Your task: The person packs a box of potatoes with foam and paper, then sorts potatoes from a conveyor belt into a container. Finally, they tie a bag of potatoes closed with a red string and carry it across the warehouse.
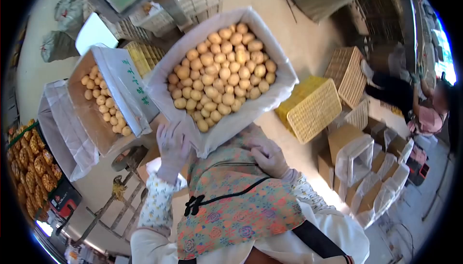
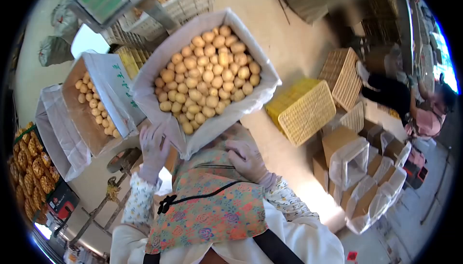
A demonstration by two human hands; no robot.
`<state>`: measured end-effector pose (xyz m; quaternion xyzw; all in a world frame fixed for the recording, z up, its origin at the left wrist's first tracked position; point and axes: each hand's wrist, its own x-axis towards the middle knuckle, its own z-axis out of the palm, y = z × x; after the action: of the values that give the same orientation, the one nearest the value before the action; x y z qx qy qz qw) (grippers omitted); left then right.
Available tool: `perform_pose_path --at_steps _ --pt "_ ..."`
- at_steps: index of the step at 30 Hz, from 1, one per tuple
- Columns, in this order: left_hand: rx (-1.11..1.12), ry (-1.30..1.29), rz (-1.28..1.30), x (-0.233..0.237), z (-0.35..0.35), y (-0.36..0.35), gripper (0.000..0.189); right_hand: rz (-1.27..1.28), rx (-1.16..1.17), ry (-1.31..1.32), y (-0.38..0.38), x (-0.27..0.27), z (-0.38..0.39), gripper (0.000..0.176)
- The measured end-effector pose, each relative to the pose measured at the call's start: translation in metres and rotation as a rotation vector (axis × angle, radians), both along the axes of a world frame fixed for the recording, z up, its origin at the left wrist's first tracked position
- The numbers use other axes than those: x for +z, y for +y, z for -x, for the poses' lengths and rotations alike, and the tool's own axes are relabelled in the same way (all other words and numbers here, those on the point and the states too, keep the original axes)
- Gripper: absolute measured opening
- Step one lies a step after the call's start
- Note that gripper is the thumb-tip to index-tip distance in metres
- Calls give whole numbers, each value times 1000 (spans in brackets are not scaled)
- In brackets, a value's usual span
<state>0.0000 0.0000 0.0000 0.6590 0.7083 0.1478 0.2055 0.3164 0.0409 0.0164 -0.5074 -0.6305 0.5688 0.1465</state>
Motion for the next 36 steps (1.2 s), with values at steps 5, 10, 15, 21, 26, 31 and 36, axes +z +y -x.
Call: perform_pose_path --at_steps 5,10,15,21,26,31,36 --pt "461 -89 -59 14 -26 -75 19 -180 74 24 31 22 -5 25" --pt "750 -412 29 34 -39 -96 21 -192 275 44 47 41 21 27" --pt "779 -577 76 48 -17 -94 17 -169 285 -14 40 51 53 29" --pt "527 -480 4 8 74 -94 17 -95 222 -183 13 65 115 35" --pt "357 -154 -327 12 169 -62 13 -5 253 -250 -3 59 182 34" --pt "436 10 -638 7 334 29 14 -67 50 -19 11 21 275 47" --pt "609 158 -113 -36 484 162 39 -320 223 -216 91 -15 454 81"
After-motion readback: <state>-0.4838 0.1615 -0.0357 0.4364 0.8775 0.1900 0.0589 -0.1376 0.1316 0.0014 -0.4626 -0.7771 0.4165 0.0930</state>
